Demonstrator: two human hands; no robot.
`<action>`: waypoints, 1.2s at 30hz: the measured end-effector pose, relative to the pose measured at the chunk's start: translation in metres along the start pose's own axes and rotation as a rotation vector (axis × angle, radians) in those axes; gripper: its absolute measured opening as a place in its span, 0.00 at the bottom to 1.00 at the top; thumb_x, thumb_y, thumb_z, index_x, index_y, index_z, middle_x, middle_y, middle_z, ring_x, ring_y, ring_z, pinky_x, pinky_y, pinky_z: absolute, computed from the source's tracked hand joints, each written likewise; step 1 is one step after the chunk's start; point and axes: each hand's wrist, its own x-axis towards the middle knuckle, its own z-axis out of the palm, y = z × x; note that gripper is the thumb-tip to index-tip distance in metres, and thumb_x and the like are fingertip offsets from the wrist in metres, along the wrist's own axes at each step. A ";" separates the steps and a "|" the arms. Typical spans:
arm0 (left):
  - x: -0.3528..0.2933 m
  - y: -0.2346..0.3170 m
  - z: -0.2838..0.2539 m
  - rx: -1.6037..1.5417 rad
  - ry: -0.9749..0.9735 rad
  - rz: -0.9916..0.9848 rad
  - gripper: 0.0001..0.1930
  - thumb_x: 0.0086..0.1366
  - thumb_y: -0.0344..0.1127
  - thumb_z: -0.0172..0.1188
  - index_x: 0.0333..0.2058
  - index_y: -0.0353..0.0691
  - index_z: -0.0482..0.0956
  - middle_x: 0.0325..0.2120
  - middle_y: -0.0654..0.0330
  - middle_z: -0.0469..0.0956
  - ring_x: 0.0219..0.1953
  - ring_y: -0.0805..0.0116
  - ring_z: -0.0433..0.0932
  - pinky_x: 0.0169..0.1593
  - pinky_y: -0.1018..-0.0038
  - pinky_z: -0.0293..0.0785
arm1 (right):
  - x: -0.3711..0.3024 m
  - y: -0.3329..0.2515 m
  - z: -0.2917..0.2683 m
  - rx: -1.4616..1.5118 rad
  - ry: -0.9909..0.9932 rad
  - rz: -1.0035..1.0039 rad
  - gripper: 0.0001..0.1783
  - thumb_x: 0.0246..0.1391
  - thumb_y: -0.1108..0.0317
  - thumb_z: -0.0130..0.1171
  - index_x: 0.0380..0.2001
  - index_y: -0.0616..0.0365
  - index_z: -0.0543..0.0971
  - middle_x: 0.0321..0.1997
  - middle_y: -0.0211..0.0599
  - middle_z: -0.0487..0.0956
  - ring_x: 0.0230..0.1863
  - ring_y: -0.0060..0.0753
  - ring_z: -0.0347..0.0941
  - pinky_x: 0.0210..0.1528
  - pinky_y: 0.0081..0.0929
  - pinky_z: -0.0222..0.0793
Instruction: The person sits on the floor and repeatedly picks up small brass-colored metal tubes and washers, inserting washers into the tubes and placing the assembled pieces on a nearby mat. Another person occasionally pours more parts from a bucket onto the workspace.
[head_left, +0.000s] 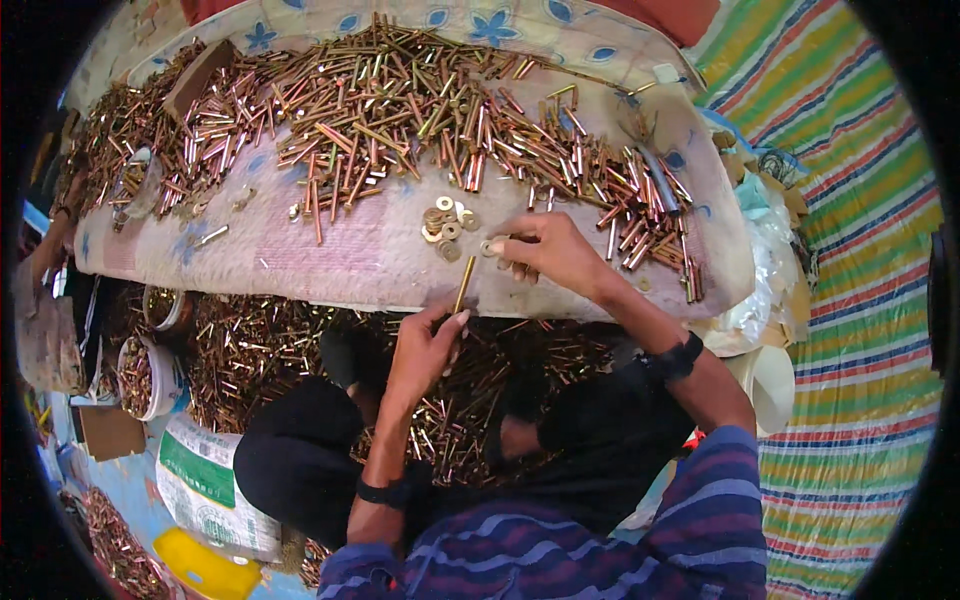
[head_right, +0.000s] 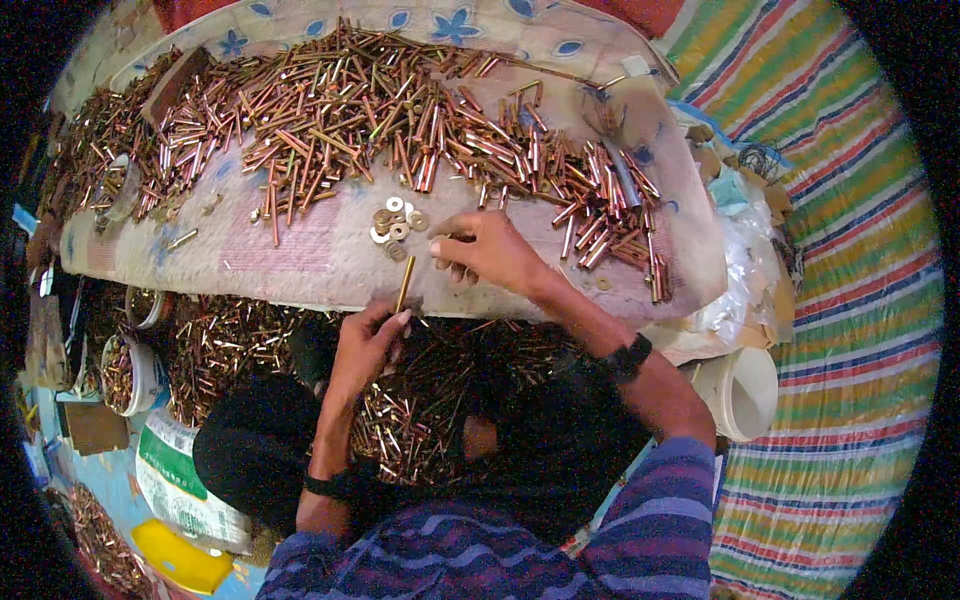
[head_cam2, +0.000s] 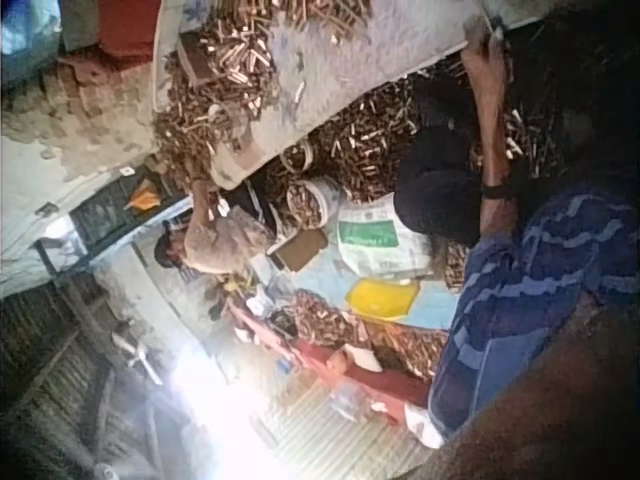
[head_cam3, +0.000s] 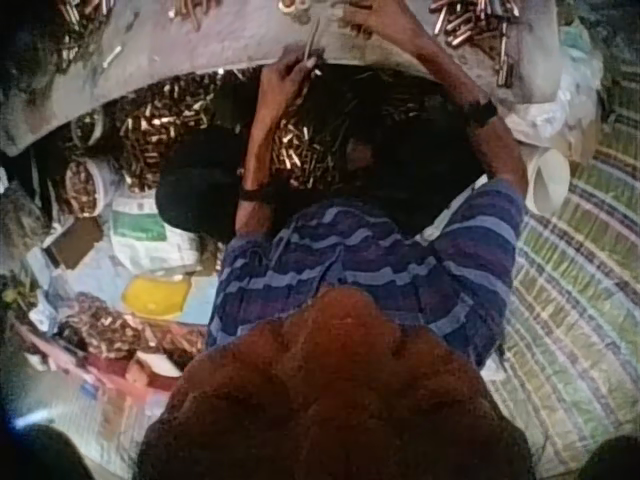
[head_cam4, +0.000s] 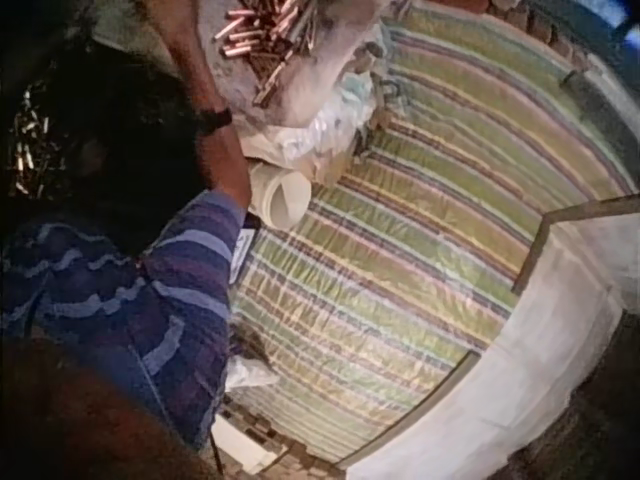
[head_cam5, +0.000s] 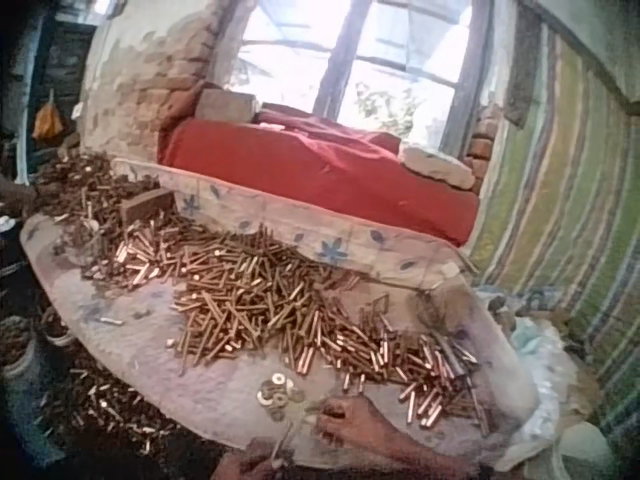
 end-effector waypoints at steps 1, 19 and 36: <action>-0.002 0.002 0.002 0.008 0.002 0.008 0.13 0.71 0.40 0.62 0.45 0.37 0.83 0.19 0.69 0.74 0.17 0.82 0.68 0.20 0.79 0.62 | -0.004 -0.001 0.001 0.082 -0.010 0.012 0.14 0.61 0.63 0.63 0.42 0.64 0.84 0.28 0.33 0.81 0.26 0.20 0.77 0.26 0.23 0.71; -0.006 0.011 0.001 0.105 0.033 0.116 0.10 0.70 0.33 0.61 0.45 0.35 0.84 0.19 0.71 0.71 0.21 0.82 0.65 0.24 0.78 0.61 | -0.018 -0.002 0.029 -0.005 -0.088 -0.050 0.17 0.62 0.57 0.63 0.36 0.63 0.85 0.22 0.29 0.80 0.24 0.18 0.74 0.28 0.25 0.71; -0.004 0.004 -0.002 -0.107 -0.018 0.036 0.11 0.72 0.34 0.58 0.47 0.35 0.82 0.17 0.69 0.71 0.18 0.82 0.66 0.21 0.79 0.62 | 0.056 0.056 -0.068 -0.859 0.505 -0.052 0.17 0.57 0.64 0.60 0.40 0.69 0.74 0.37 0.64 0.80 0.41 0.67 0.78 0.46 0.57 0.73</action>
